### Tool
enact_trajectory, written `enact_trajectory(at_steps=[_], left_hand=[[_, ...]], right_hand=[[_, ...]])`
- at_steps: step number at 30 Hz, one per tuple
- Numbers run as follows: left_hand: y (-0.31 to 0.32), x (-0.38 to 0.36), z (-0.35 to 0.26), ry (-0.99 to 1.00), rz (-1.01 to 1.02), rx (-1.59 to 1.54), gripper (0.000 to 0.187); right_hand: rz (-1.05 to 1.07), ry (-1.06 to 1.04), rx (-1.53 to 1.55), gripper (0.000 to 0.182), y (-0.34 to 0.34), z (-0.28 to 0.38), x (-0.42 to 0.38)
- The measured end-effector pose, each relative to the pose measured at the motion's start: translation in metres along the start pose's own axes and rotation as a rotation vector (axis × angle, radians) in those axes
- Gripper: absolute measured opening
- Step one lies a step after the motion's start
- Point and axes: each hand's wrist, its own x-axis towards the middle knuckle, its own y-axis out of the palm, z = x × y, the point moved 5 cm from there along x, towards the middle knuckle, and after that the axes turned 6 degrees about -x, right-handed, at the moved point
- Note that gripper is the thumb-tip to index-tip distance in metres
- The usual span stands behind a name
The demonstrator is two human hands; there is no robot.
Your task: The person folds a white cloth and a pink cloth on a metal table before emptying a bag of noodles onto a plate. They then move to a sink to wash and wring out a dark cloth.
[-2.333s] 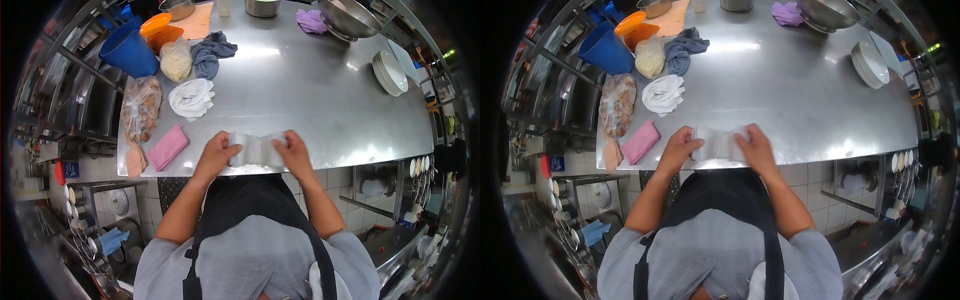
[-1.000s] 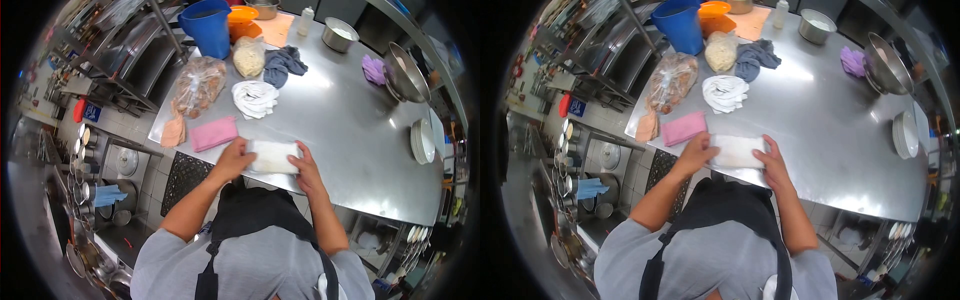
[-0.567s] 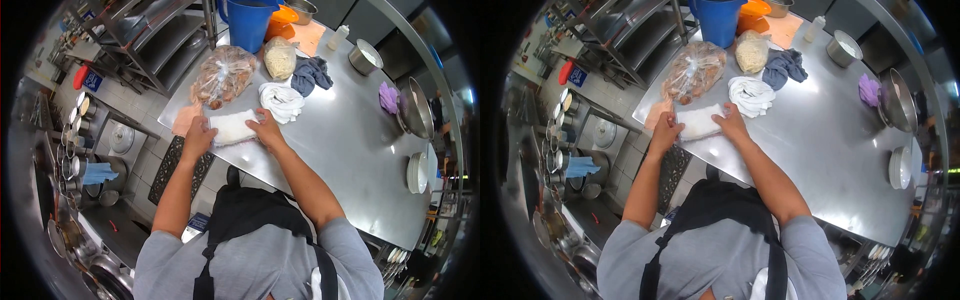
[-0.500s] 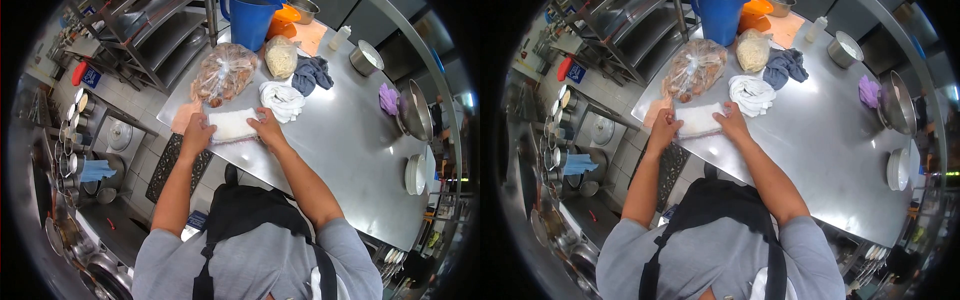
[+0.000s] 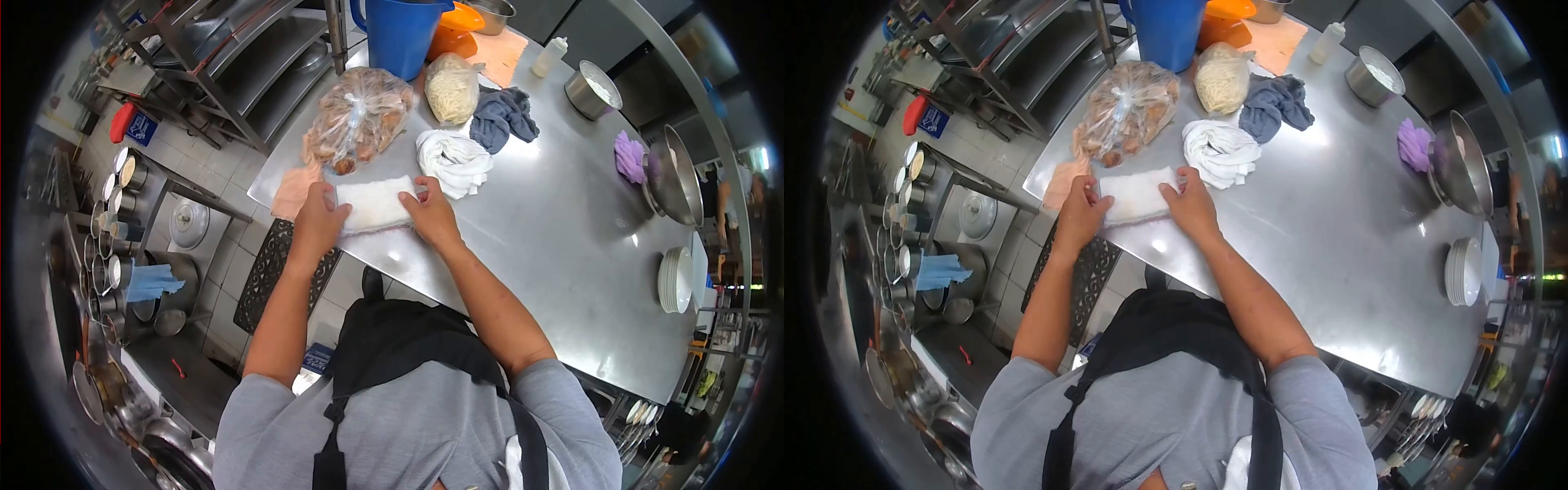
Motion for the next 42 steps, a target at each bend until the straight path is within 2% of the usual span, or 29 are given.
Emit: enact_trajectory(at_steps=[1,2,4,5,7,9,11,15,17,18,19,21,23,25,26,27,28,29,32,33,35,36,38,39,41,42], left_hand=[[-0.003,-0.004,-0.015,0.137,-0.083,0.19,0.042],[-0.003,-0.006,-0.023,0.139,-0.084,0.188,0.042],[0.001,-0.017,-0.059,0.58,-0.191,0.381,0.044],[0.007,-0.019,-0.061,0.578,-0.19,0.381,0.044],[0.026,-0.024,-0.065,0.71,-0.104,0.605,0.047],[0.041,-0.018,-0.035,0.655,-0.033,0.656,0.049],[0.052,-0.013,-0.014,0.561,0.039,0.714,0.049],[0.054,-0.011,-0.014,0.574,0.02,0.692,0.05],[0.055,-0.01,-0.011,0.494,0.074,0.706,0.051],[0.055,-0.01,-0.011,0.507,0.082,0.705,0.051],[0.054,-0.011,-0.012,0.507,0.063,0.708,0.052],[0.053,-0.014,-0.017,0.537,0.057,0.713,0.053],[0.052,-0.018,-0.025,0.53,0.002,0.71,0.055],[0.055,-0.034,-0.051,0.593,-0.007,0.706,0.057],[0.064,-0.041,-0.059,0.661,0.091,0.479,0.057],[0.073,-0.049,-0.069,0.718,0.19,0.254,0.058],[0.09,-0.062,-0.086,0.755,0.287,0.173,0.057],[0.113,-0.075,-0.11,0.796,0.378,0.089,0.057],[0.167,-0.097,-0.17,0.859,0.526,-0.102,0.056],[0.182,-0.098,-0.186,0.931,0.518,-0.14,0.05],[0.201,-0.1,-0.217,1.032,0.539,-0.202,0.044],[0.204,-0.093,-0.229,0.892,0.621,-0.297,0.034],[0.206,-0.083,-0.249,0.652,0.76,-0.466,0.022],[0.204,-0.079,-0.26,0.673,0.783,-0.468,0.022],[0.202,-0.067,-0.277,0.532,0.862,-0.591,0.024],[0.202,-0.068,-0.288,0.573,0.858,-0.48,0.025]], right_hand=[[-0.036,-0.049,-0.046,0.049,-0.003,0.005,-0.004],[-0.038,-0.051,-0.047,0.049,-0.004,0.008,-0.007],[-0.3,-0.556,-0.423,0.043,-0.01,0.039,-0.02],[-0.298,-0.555,-0.424,0.043,-0.007,0.042,-0.023],[-0.276,-0.781,-0.592,0.042,0.005,0.066,-0.034],[-0.241,-0.752,-0.618,0.043,0.021,0.043,-0.022],[-0.142,-0.611,-0.74,0.045,0.031,0.018,-0.012],[-0.118,-0.619,-0.79,0.047,0.023,0.019,-0.006],[-0.051,-0.464,-0.711,0.049,0.004,0.018,0.001],[-0.203,-0.455,-0.695,0.051,-0.015,0.012,0.004],[-0.265,-0.37,-0.709,0.051,-0.032,-0.001,0.006],[-0.174,-0.346,-0.789,0.042,-0.055,-0.037,-0.003],[-0.248,-0.268,-0.815,0.026,-0.085,-0.067,-0.016],[-0.46,-0.276,-0.619,0.017,-0.114,-0.087,-0.046],[-0.47,-0.272,-0.625,0.017,-0.124,-0.093,-0.06],[-0.406,-0.203,-0.496,0.017,-0.138,-0.082,-0.08],[-0.344,-0.127,-0.361,0.016,-0.149,-0.069,-0.098],[-0.358,-0.119,-0.359,0.016,-0.162,-0.052,-0.109],[-0.634,-0.43,-0.243,0.015,-0.2,-0.002,-0.145],[-0.676,-0.411,-0.255,0.015,-0.213,0.005,-0.148],[-0.74,-0.242,0.203,0.015,-0.246,-0.004,-0.155],[-0.782,-0.234,0.195,0.015,-0.261,-0.009,-0.16],[-0.857,-0.263,0.413,0.018,-0.288,-0.02,-0.17],[-0.889,-0.264,0.41,0.018,-0.298,-0.022,-0.177],[-0.876,-0.184,0.652,0.017,-0.308,-0.034,-0.187],[-0.9,-0.19,0.653,0.017,-0.31,-0.034,-0.191]])
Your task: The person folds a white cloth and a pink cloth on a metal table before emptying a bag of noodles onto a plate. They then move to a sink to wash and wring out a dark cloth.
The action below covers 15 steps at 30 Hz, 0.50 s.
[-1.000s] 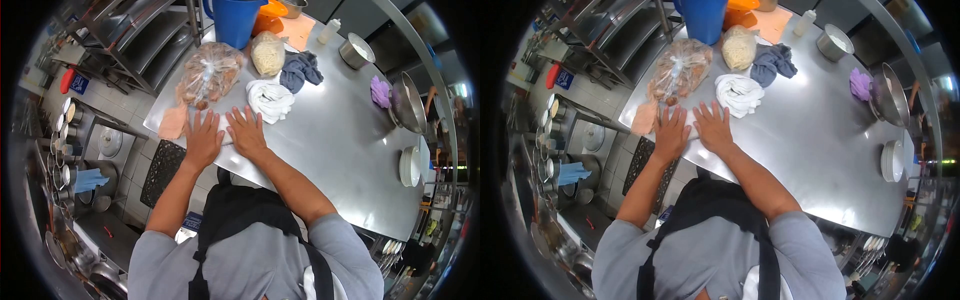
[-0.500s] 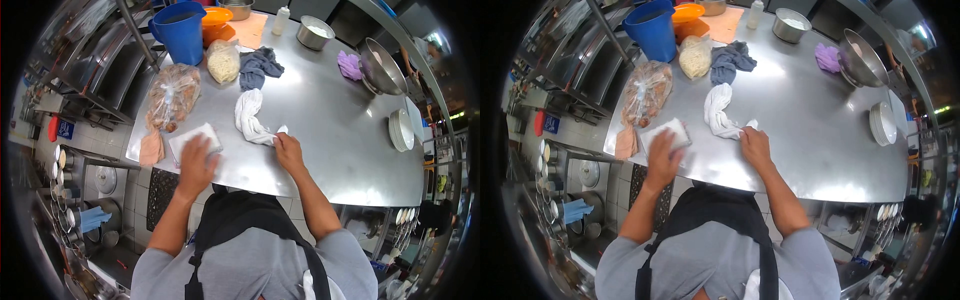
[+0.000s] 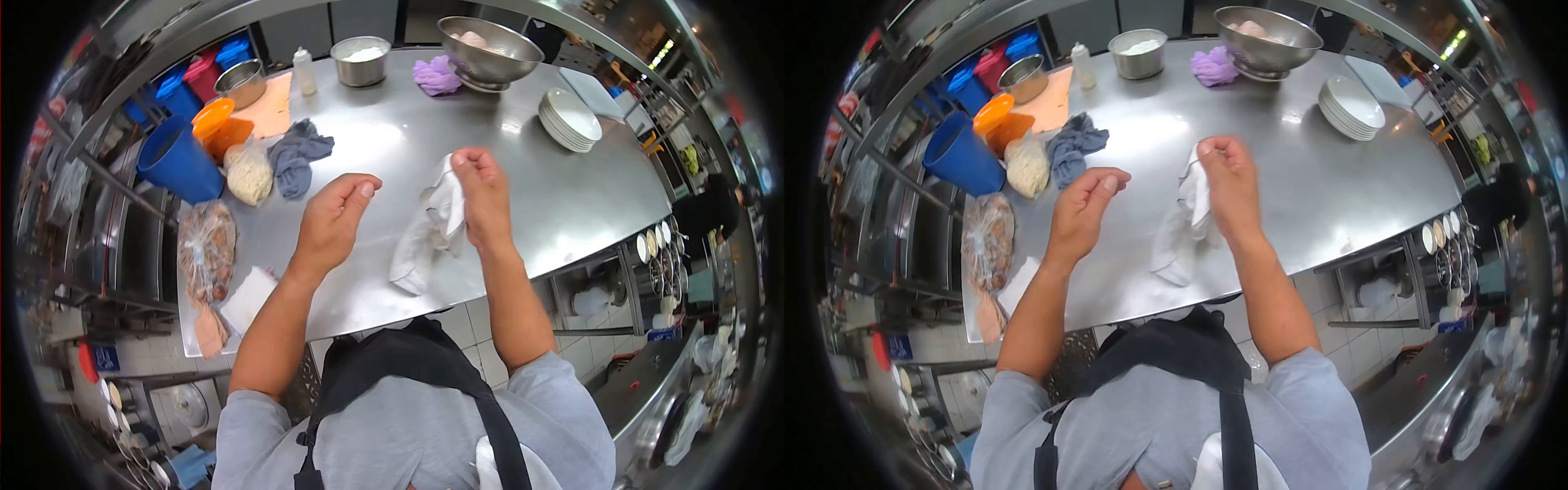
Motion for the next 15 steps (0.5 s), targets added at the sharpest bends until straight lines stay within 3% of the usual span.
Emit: enact_trajectory(at_steps=[2,3,5,7,10,12,15], left_hand=[[0.026,0.002,-0.018,0.086,0.048,0.081,0.026],[0.041,0.002,-0.026,0.158,0.075,0.164,0.028],[0.051,0.014,-0.026,0.153,0.097,0.141,0.029],[0.057,0.027,-0.012,-0.144,0.194,-0.11,0.023],[0.056,0.037,-0.025,-0.091,0.144,-0.131,0.016],[0.052,0.046,-0.037,-0.059,0.118,-0.086,0.016],[0.039,0.063,-0.061,0.005,0.075,0.006,0.016]], right_hand=[[0.038,0.254,0.179,0.016,0.005,-0.01,-0.006],[0.032,0.245,0.182,0.016,0.002,-0.01,-0.006],[0.265,0.195,0.104,0.016,0.012,-0.008,-0.005],[0.293,0.166,0.123,0.019,0.012,0.003,-0.005],[0.324,0.085,-0.044,0.022,0.002,0.009,0.009],[0.196,-0.422,-0.397,0.022,-0.004,0.023,0.018],[0.193,-0.383,-0.259,0.022,0.005,0.051,0.02]])
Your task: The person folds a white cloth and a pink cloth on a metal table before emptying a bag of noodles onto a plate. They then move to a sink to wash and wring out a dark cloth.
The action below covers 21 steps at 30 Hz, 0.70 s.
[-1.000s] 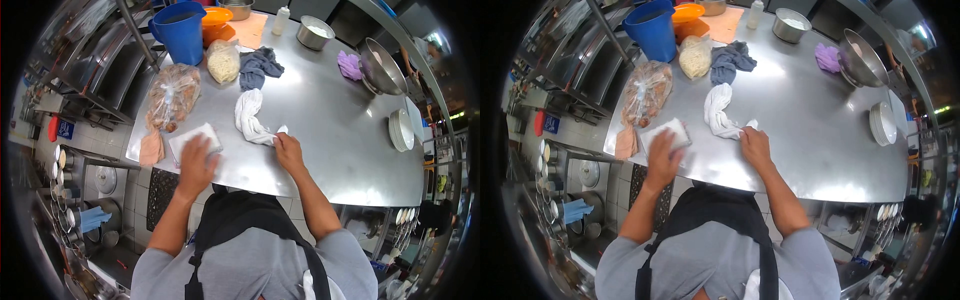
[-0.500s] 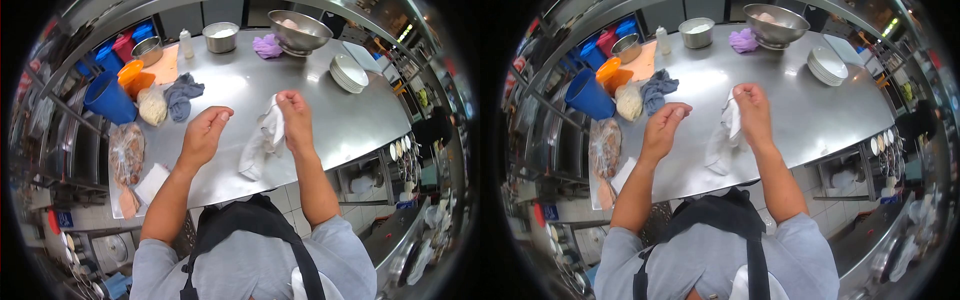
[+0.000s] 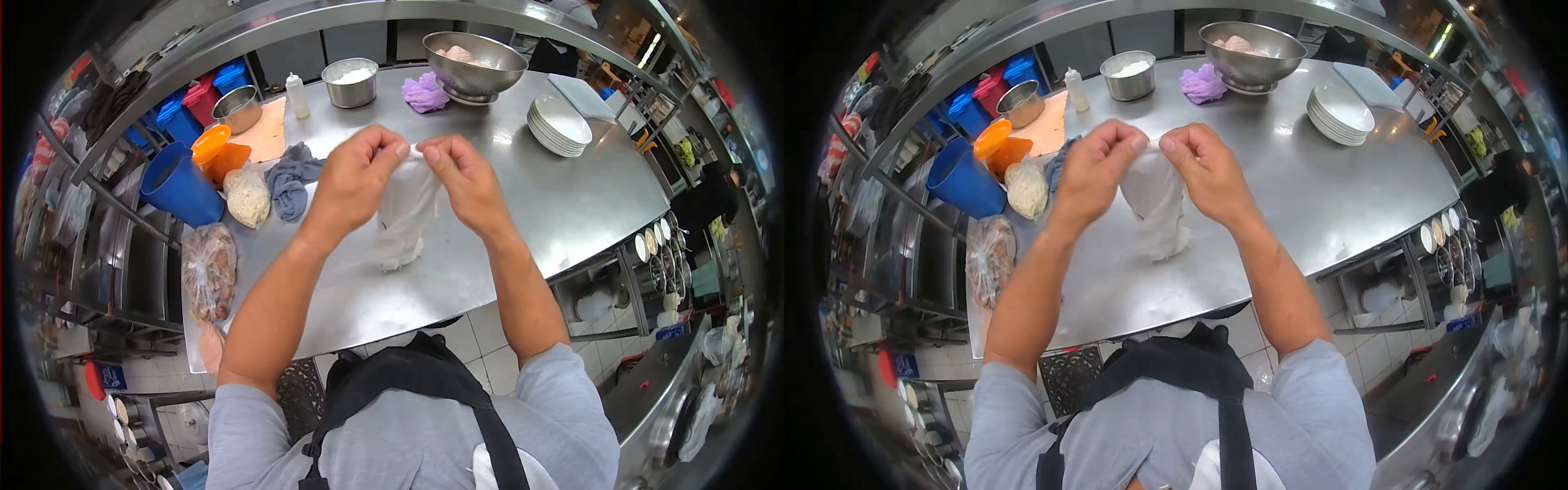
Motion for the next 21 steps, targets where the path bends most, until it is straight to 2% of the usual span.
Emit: enact_trajectory(at_steps=[2,4,6,7,9,10,12,13,15,16,18,19,21], left_hand=[[-0.007,0.005,-0.025,0.181,-0.068,0.063,0.021],[-0.016,0.013,-0.042,0.222,-0.092,0.086,0.02],[-0.034,0.018,-0.064,0.397,-0.159,0.083,0.02],[-0.044,0.019,-0.07,0.399,-0.164,0.087,0.02],[-0.069,0.017,-0.08,0.384,-0.227,0.061,0.019],[-0.08,0.014,-0.086,0.386,-0.234,0.066,0.019],[-0.109,0.006,-0.095,0.389,-0.374,0.024,0.02],[-0.119,0.002,-0.096,0.391,-0.374,0.028,0.02],[-0.143,-0.009,-0.09,0.355,-0.449,-0.084,0.021],[-0.149,-0.013,-0.085,0.353,-0.449,-0.085,0.021],[-0.149,-0.02,-0.07,0.281,-0.406,-0.178,0.022],[-0.146,-0.025,-0.066,0.276,-0.421,-0.193,0.02],[-0.128,-0.047,-0.071,0.235,-0.421,-0.302,0.019]], right_hand=[[0.083,0.072,0.108,0.023,0.0,0.009,0.005],[0.167,0.145,0.215,0.023,0.005,0.015,0.004],[0.371,0.232,0.384,0.024,0.021,0.021,-0.005],[0.376,0.228,0.386,0.024,0.022,0.019,-0.008],[0.461,0.163,0.086,0.025,0.023,0.005,-0.016],[0.467,0.158,0.089,0.025,0.022,-0.003,-0.02],[0.486,0.03,-0.276,0.025,0.014,-0.017,-0.025],[0.484,0.026,-0.273,0.025,0.005,-0.017,-0.026],[0.472,0.186,-0.201,0.023,-0.019,-0.024,-0.026],[0.472,0.188,-0.201,0.023,-0.026,-0.026,-0.027],[0.31,0.255,0.113,0.021,-0.041,-0.029,-0.025],[0.306,0.257,0.107,0.021,-0.042,-0.03,-0.024],[-0.022,0.221,0.317,0.018,-0.055,-0.03,-0.015]])
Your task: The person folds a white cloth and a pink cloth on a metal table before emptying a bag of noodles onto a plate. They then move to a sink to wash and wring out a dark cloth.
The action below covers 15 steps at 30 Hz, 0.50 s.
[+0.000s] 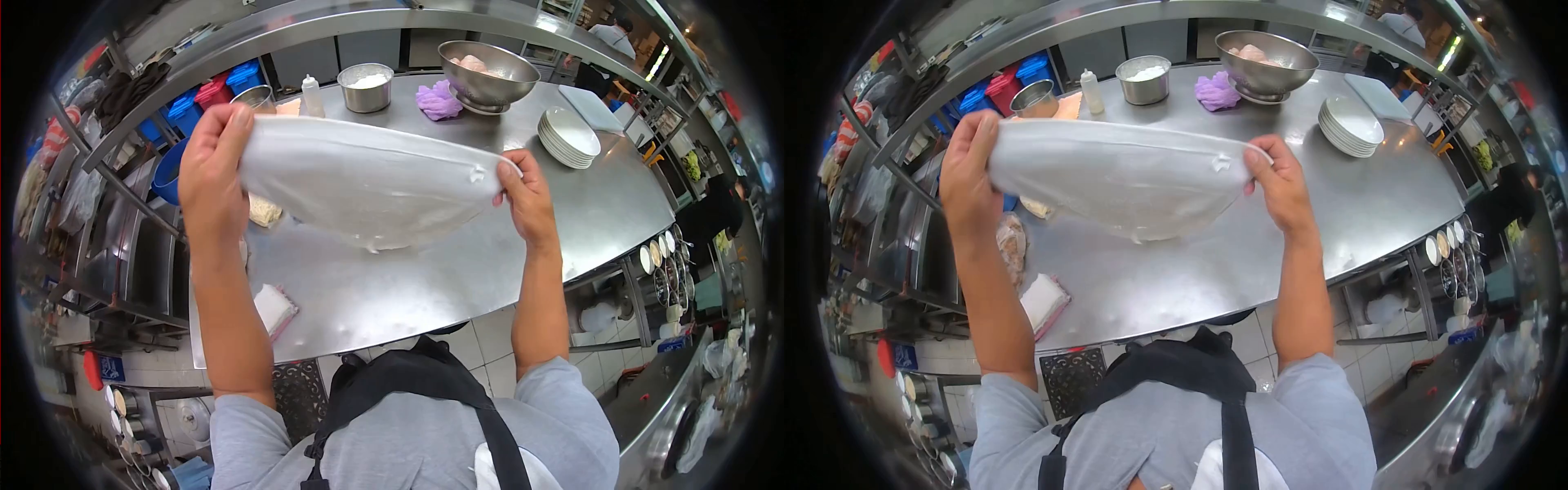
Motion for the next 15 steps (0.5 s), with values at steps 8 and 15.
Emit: enact_trajectory(at_steps=[8,15], left_hand=[[0.137,-0.085,0.027,0.281,0.813,0.112,0.044],[0.089,-0.085,0.161,-0.62,0.994,0.092,0.038]], right_hand=[[-0.441,-0.01,-0.053,0.018,0.03,-0.012,0.001],[-0.303,-0.263,0.783,0.024,-0.026,0.031,-0.019]])
